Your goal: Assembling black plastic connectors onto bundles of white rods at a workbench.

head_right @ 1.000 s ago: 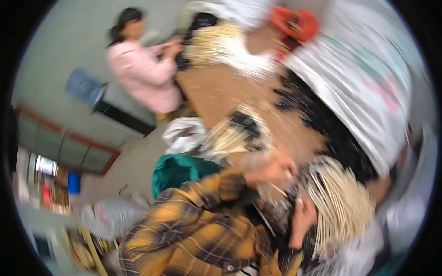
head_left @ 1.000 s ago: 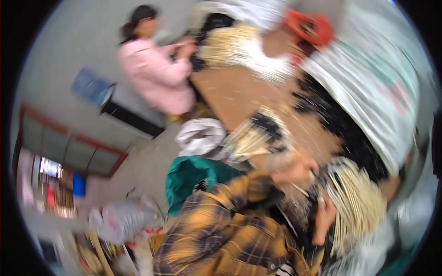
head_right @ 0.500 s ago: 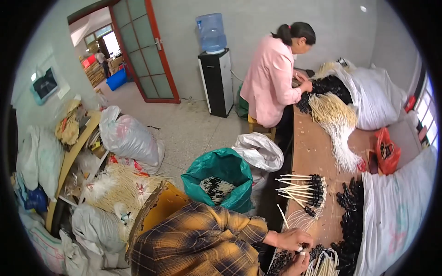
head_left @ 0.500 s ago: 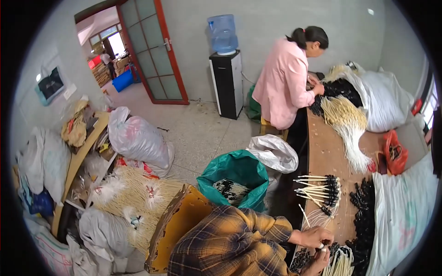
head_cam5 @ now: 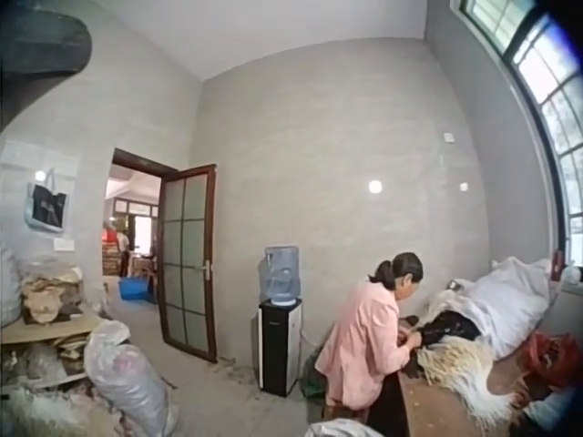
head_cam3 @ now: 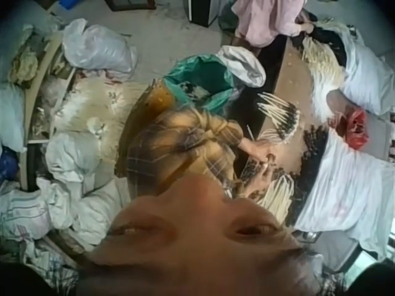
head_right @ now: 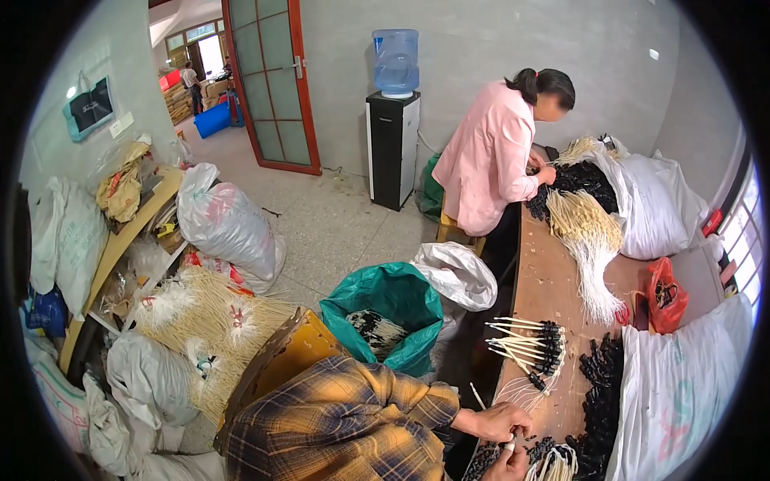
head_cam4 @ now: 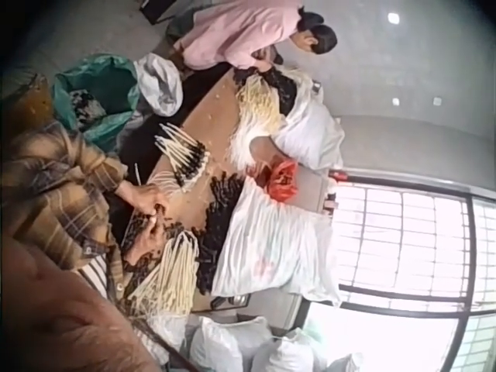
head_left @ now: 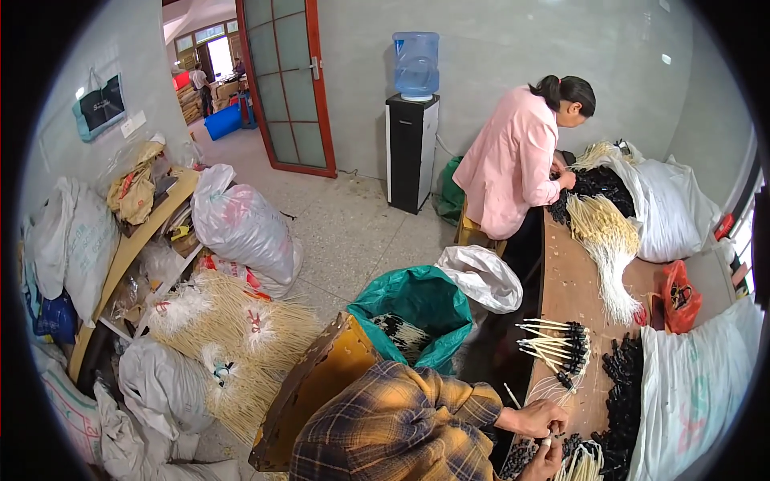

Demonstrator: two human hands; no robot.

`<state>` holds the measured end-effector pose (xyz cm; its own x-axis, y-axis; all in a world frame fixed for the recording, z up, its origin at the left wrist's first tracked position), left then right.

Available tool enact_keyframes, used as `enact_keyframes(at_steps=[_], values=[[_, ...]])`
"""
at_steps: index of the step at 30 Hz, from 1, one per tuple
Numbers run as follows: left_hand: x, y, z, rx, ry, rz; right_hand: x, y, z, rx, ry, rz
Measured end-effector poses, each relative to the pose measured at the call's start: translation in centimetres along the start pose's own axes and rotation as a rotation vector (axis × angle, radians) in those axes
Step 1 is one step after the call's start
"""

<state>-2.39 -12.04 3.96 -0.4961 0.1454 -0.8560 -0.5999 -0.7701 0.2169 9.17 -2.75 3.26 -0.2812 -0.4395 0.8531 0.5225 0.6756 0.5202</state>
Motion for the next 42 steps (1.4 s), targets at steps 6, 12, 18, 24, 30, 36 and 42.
enact_keyframes(at_steps=[6,12,18,24,30,36,42], values=[[0.6,0.6,0.2,-0.126,-0.068,0.063,2.2,0.5,-0.5,-0.012,0.289,0.067],[-2.3,1.2,0.8,-0.067,-0.424,0.167,-2.9,0.3,1.3,0.311,-0.223,0.189],[4.2,-0.7,-0.4,0.574,-0.190,0.377,0.5,1.7,0.4,0.153,0.135,0.135],[5.3,-0.9,-1.7,0.338,-0.241,0.359,-0.9,0.9,0.3,0.039,0.519,-0.487],[0.5,0.4,0.1,0.267,-0.389,0.568,-0.2,-0.3,2.8,0.400,-0.121,0.116],[0.6,0.5,0.0,0.318,-0.446,0.528,1.3,-0.8,2.8,0.399,-0.159,0.117],[1.0,1.3,0.1,0.262,-0.386,0.538,-0.1,-1.5,3.7,0.430,-0.196,0.171]])
Point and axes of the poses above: each hand's wrist, its own z-axis towards the middle knuckle, its own y-axis out of the back of the hand, x = y × z, the point moved 5 cm from there along z, towards the middle knuckle, and after that the axes turned 7 degrees about -y, right-handed, at the moved point
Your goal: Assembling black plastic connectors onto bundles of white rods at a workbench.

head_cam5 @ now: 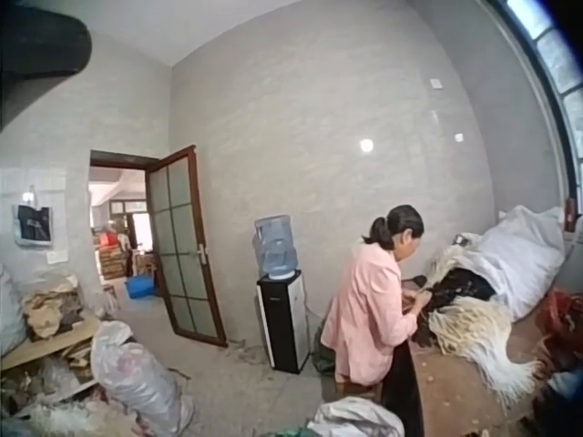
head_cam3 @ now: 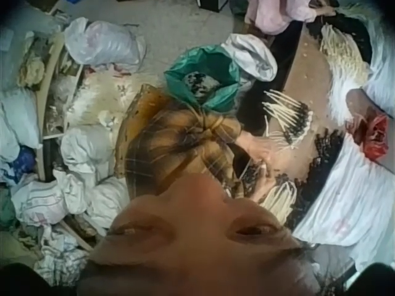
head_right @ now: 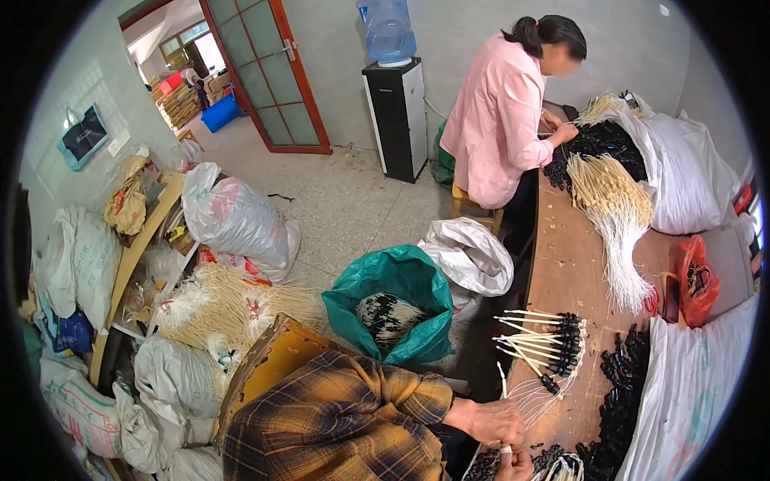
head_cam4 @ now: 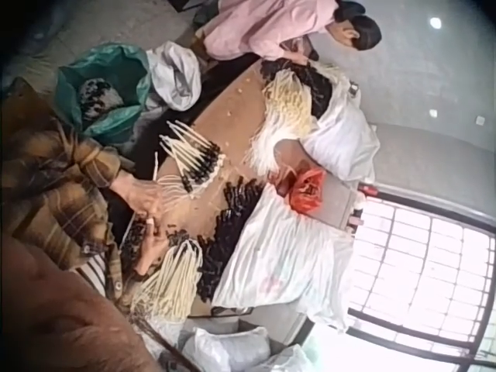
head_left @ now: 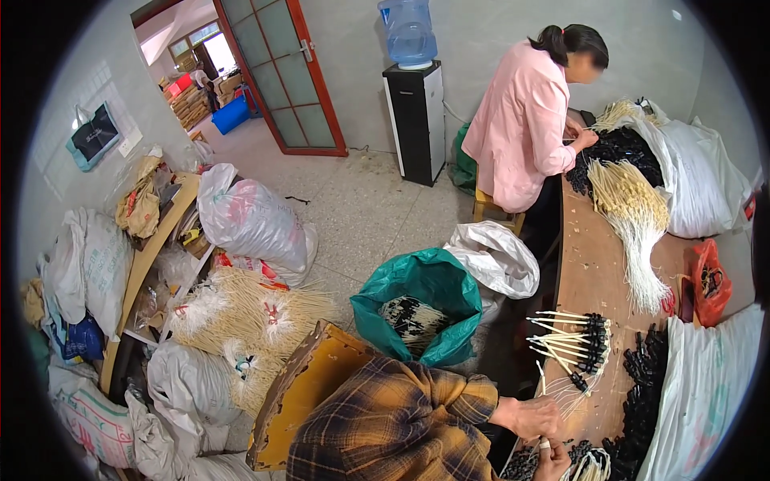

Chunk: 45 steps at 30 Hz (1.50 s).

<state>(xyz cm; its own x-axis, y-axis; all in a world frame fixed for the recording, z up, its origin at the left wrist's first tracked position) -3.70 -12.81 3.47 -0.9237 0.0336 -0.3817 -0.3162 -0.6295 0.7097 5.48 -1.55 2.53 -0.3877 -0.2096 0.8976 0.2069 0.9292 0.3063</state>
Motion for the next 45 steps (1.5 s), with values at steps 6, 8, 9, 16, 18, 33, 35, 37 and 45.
enact_keyframes(at_steps=[6,8,9,16,18,33,35,37,45], values=[[0.8,-0.1,-0.1,0.026,0.013,-0.055,0.2,0.0,0.6,-0.045,-0.050,-0.065],[1.1,-0.6,-0.2,0.035,0.022,-0.045,0.4,0.0,0.7,-0.051,-0.050,-0.078],[1.1,-0.6,-0.2,0.036,0.024,-0.045,0.6,0.0,0.7,-0.049,-0.051,-0.078],[0.5,-1.0,-0.7,0.044,0.025,-0.056,0.0,0.0,0.1,-0.057,-0.041,-0.130],[0.4,-1.0,-0.6,0.051,0.011,-0.072,0.1,0.1,-0.2,-0.076,-0.055,-0.150],[11.9,6.8,1.7,-0.119,0.279,-0.068,-0.5,6.0,-1.6,-0.680,0.105,-0.025],[14.3,6.7,3.2,-0.071,0.445,-0.022,-0.6,4.1,-1.0,-0.516,0.151,-0.095],[18.0,6.8,3.9,-0.110,0.589,0.055,1.0,1.3,-0.1,-0.364,0.281,-0.296],[29.5,3.2,4.0,0.001,0.642,-0.390,0.0,-1.4,2.2,-0.224,-0.019,-0.280]])
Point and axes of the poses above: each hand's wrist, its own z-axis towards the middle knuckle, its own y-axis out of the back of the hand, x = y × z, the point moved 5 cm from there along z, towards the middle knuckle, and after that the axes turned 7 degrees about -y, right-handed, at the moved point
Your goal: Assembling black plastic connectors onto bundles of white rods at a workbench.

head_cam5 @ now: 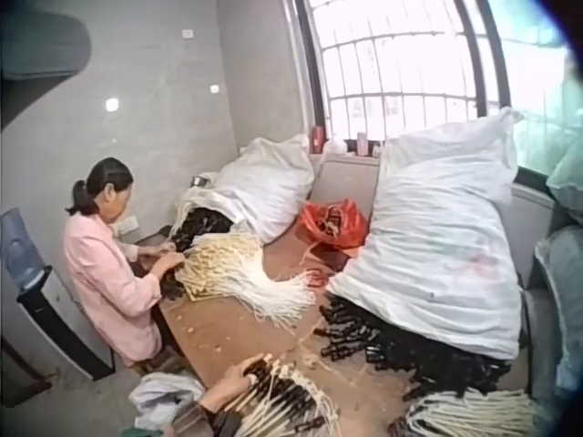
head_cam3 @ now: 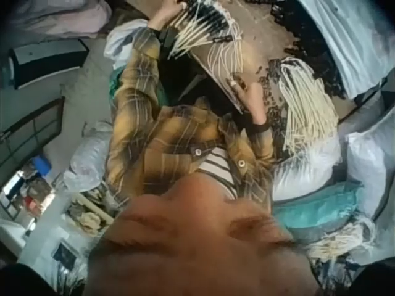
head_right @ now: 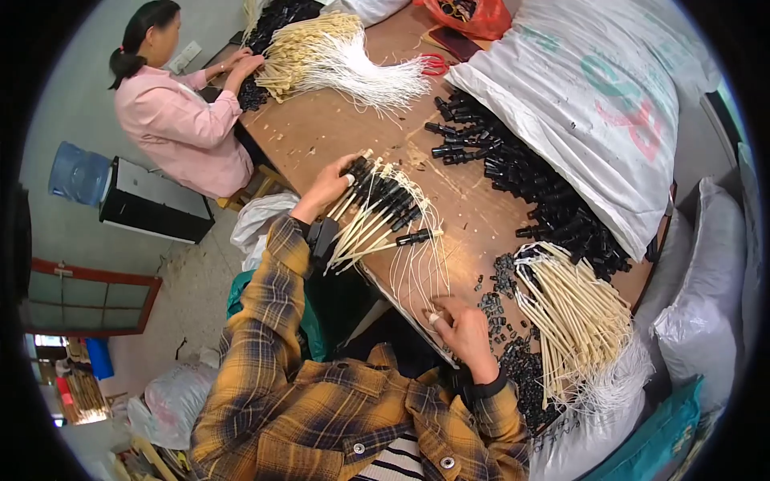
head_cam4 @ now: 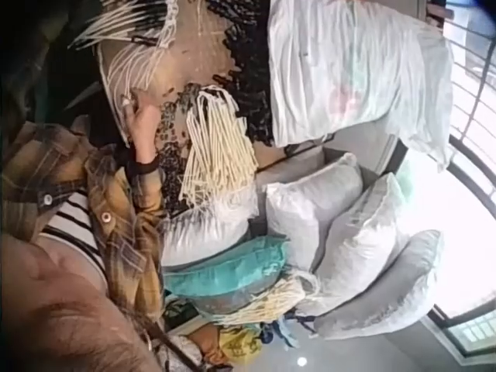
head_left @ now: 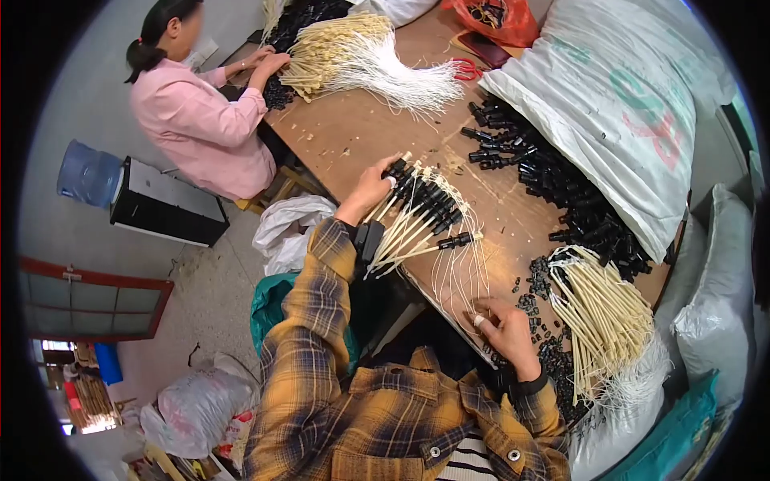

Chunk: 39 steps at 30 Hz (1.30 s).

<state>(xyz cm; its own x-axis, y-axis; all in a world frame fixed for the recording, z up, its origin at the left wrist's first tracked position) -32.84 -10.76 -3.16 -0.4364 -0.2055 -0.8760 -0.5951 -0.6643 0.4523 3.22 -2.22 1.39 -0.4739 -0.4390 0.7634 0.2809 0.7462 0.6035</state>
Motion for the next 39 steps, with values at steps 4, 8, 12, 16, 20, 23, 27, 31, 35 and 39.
enact_keyframes(at_steps=[4,8,12,16,20,23,27,31,35,39], values=[[-2.6,0.7,-1.4,-0.145,-0.229,0.545,0.3,0.0,1.6,0.012,-0.078,0.051],[-8.9,-2.3,-5.9,0.163,-0.465,0.327,-0.6,-0.3,3.3,-0.051,-0.046,0.140],[-11.4,-6.7,-9.9,0.223,-0.529,0.525,0.2,-0.8,4.1,-0.023,0.011,0.133],[-10.5,-7.6,-11.1,0.192,-0.492,0.707,0.5,-1.0,3.5,0.029,0.015,0.128],[-9.4,-8.5,-11.6,0.240,-0.456,0.544,0.1,-1.1,2.2,0.053,0.052,0.030],[-3.9,-11.1,-12.1,0.138,-0.375,0.648,0.3,-1.6,1.6,0.153,0.043,0.212],[-6.0,-12.7,-12.6,0.025,-0.457,0.808,1.7,0.1,-0.7,0.227,0.133,0.249],[-11.1,-11.8,-12.5,-0.029,-0.436,0.656,-0.6,0.3,-0.9,0.303,0.139,0.271],[-12.3,-16.8,-12.2,0.209,-0.622,0.183,-0.1,1.1,-0.8,0.253,0.069,0.269],[-11.9,-17.8,-12.8,0.291,-0.650,0.206,-2.2,0.8,-1.4,0.322,-0.016,0.229]])
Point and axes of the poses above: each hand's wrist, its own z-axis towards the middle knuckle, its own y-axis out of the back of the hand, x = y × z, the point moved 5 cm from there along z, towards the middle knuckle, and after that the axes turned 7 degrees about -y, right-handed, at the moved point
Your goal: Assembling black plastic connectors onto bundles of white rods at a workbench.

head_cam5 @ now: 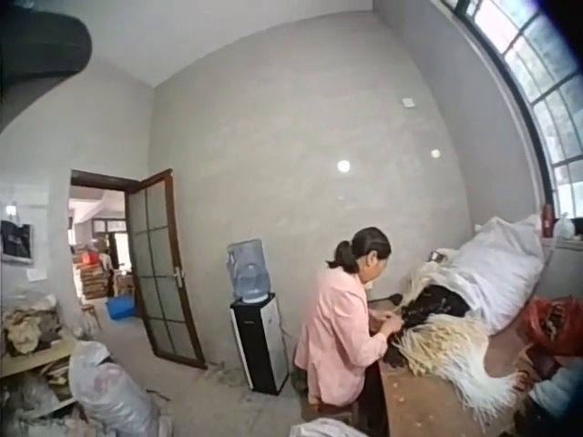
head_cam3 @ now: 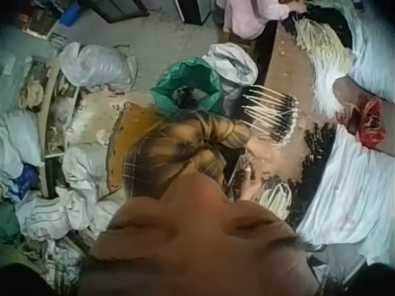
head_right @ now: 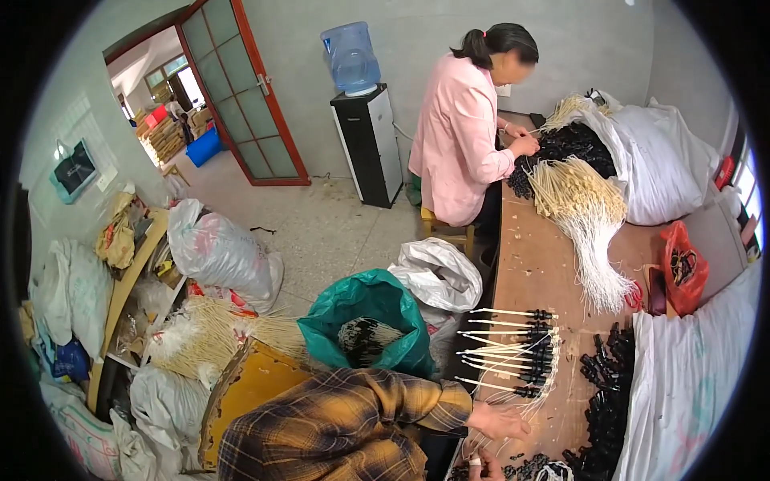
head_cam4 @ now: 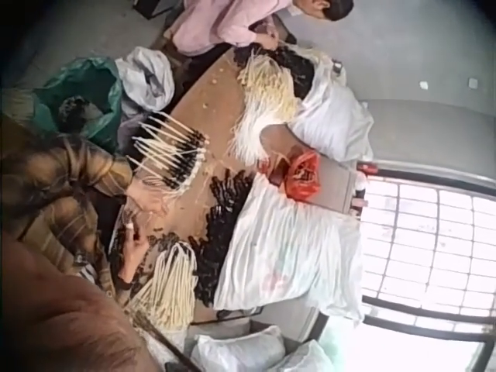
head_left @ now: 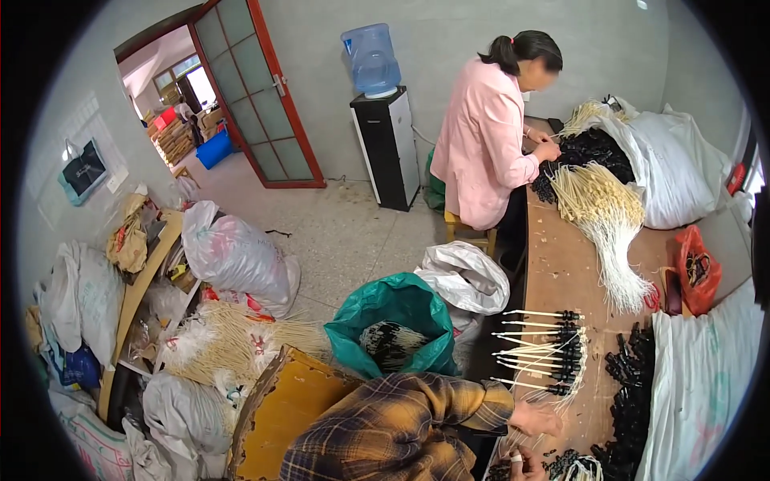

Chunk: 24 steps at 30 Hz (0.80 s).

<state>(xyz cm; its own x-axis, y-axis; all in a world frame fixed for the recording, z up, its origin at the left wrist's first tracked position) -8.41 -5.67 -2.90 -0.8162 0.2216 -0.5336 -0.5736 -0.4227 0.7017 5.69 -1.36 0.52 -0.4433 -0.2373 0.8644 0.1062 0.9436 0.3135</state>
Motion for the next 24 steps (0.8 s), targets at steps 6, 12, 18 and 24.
enact_keyframes(at_steps=[6,12,18,24], values=[[0.7,1.3,-0.8,0.213,0.277,0.269,-1.9,0.0,-0.7,0.007,0.013,0.153],[0.8,2.3,-2.3,0.067,0.451,0.311,-1.8,0.2,-1.4,0.085,0.064,0.194],[1.7,-0.2,-0.4,0.041,0.250,0.480,-2.4,0.5,-2.7,-0.018,-0.051,0.238],[2.9,0.7,-0.5,0.177,0.562,0.364,-0.7,0.9,-2.7,-0.206,-0.024,0.020]])
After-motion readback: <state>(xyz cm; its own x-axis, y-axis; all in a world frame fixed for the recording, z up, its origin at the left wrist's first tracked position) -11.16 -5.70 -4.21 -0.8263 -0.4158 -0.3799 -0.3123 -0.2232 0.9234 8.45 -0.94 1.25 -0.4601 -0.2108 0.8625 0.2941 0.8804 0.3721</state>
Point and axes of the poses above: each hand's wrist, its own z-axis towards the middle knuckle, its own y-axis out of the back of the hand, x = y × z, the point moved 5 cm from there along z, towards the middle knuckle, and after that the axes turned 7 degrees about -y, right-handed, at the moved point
